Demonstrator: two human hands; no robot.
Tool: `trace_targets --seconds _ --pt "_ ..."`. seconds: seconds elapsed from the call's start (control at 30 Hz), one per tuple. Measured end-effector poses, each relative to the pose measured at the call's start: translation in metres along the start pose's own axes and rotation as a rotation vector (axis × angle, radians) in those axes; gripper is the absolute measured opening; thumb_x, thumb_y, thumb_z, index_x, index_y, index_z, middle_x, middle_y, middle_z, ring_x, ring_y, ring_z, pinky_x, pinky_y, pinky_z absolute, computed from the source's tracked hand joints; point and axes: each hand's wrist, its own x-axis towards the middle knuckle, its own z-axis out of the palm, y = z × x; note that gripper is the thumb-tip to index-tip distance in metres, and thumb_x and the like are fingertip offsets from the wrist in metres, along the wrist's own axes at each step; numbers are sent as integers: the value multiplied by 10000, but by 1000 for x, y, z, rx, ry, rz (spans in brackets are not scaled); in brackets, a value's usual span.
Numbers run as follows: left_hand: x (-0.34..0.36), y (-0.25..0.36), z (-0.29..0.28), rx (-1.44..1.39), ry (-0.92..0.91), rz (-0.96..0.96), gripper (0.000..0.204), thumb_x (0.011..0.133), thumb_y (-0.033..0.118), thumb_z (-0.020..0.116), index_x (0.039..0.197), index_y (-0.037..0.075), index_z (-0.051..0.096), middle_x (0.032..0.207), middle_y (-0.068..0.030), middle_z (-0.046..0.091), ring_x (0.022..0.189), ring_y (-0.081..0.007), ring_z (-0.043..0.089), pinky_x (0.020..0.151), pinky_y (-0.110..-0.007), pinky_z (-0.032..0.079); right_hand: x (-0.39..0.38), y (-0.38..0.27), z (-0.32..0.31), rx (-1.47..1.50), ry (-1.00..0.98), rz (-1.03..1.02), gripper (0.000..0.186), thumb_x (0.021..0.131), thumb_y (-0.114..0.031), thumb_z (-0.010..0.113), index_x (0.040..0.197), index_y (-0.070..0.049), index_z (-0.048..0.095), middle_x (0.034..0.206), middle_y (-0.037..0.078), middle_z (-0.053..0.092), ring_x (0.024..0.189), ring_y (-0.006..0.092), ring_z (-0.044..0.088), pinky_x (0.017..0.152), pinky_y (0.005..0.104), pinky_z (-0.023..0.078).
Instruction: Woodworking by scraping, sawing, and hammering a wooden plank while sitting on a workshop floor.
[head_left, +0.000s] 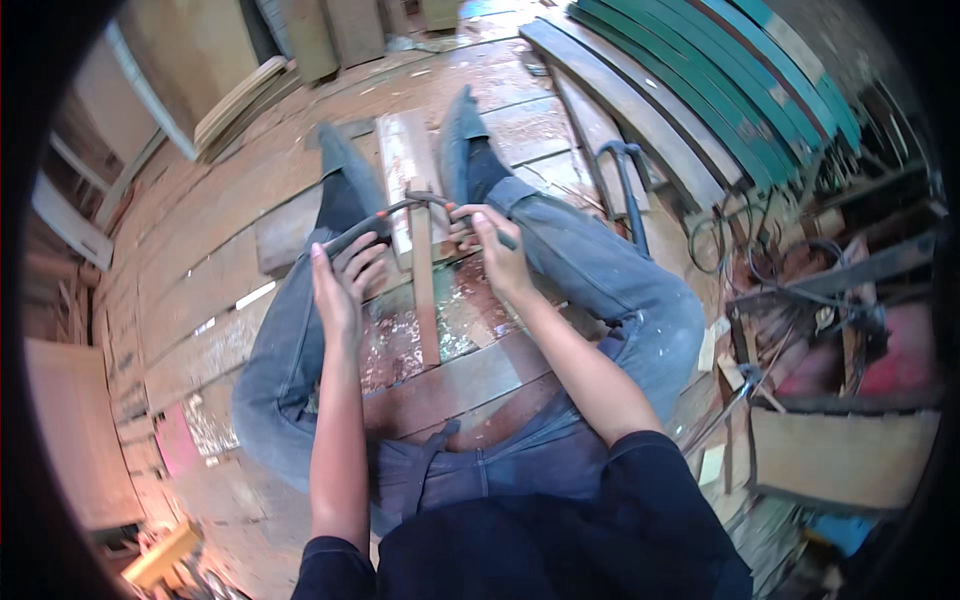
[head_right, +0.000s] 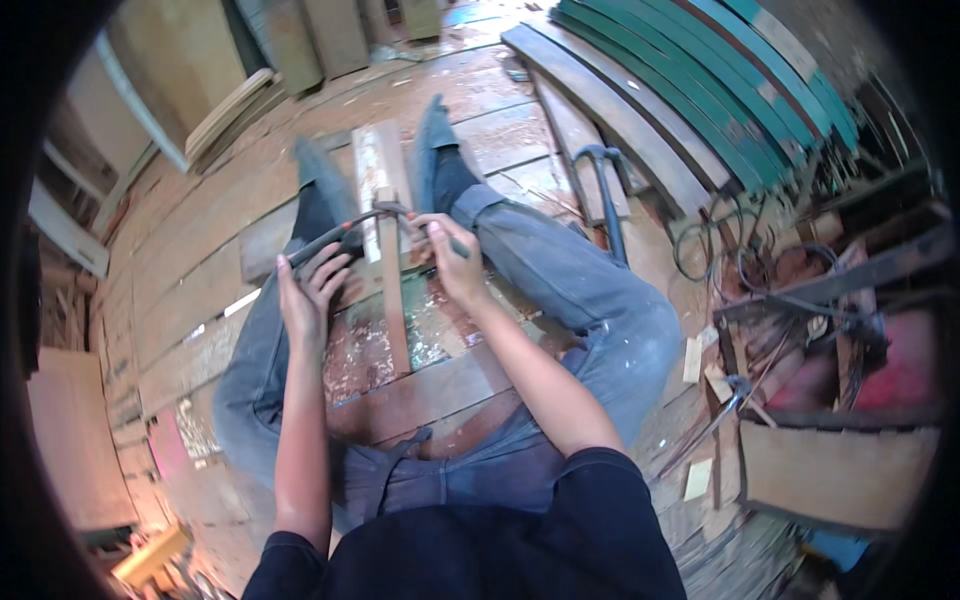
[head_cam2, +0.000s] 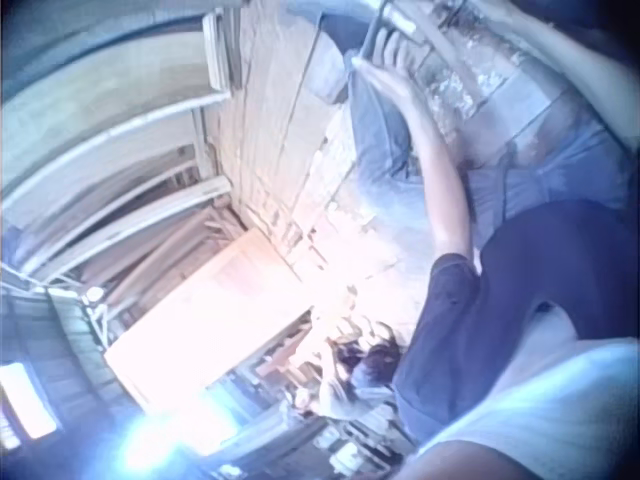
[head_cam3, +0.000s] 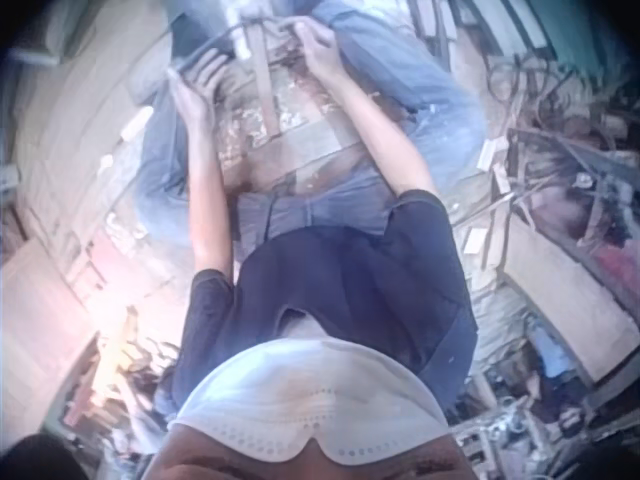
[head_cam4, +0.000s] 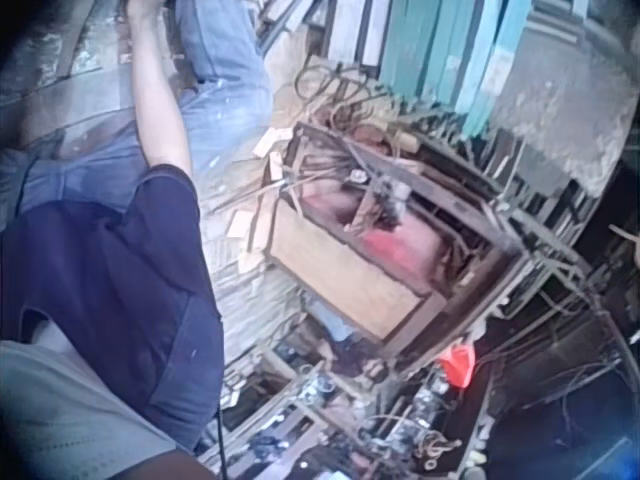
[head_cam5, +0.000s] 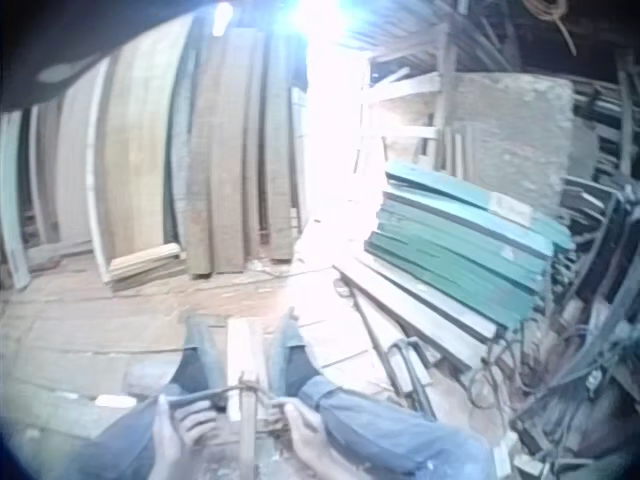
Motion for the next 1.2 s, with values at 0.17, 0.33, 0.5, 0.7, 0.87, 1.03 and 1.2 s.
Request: trace_targets --seconds 0.17,0.33,0.5,0.7,0.87,1.03,1.2 --pt "-2 22 27 -26 -20 175 268 1021 287 322 1039 25 376 1100 -303 590 953 -333 656 761 -346 580 4 -33 -8 -46 -9 -180 266 999 -174 425 1033 14 610 887 21 631 803 63 580 697 218 467" --pt "-10 29 59 432 -112 430 250 1007 239 402 988 -2 467 958 -211 666 830 -261 676 720 -313 543 -1 -52 -17 -160 -104 -295 301 928 -264 561 1067 1 592 932 78 617 807 138 590 713 264 469" --pt "-31 20 104 1166 -277 525 184 895 108 597 1042 12 543 870 -207 642 816 -359 653 680 -355 493 -17 -59 -4 -298 -193 -232 454 934 -379 544 1181 -1 499 990 113 588 876 158 562 780 312 449" --pt "-26 1 115 1211 -386 695 345 867 64 592 1204 19 536 1006 -197 624 881 -328 652 748 -376 507 -21 -47 -1 70 -93 111 465 955 -455 487 1160 -39 448 923 99 571 850 146 577 729 268 482" --pt "-27 -6 123 1275 -517 791 452 799 40 625 1242 21 536 1077 -153 571 868 -296 628 743 -364 515 -9 -24 -20 519 65 302 241 949 -318 493 1012 -85 507 845 10 510 753 93 538 640 241 497" --pt "-30 -10 122 1247 -559 775 527 748 0 626 1246 168 590 1259 -150 518 1138 -340 525 948 -404 438 15 -38 -46 397 147 125 178 930 -53 373 1035 -11 510 1203 176 566 922 225 668 729 277 558" --pt "-44 -36 77 1158 -507 584 296 755 -10 595 1046 42 614 1220 -154 514 1117 -318 529 948 -383 431 16 -78 -99 326 289 90 191 932 -99 440 1065 16 514 958 129 577 766 254 679 671 357 590"
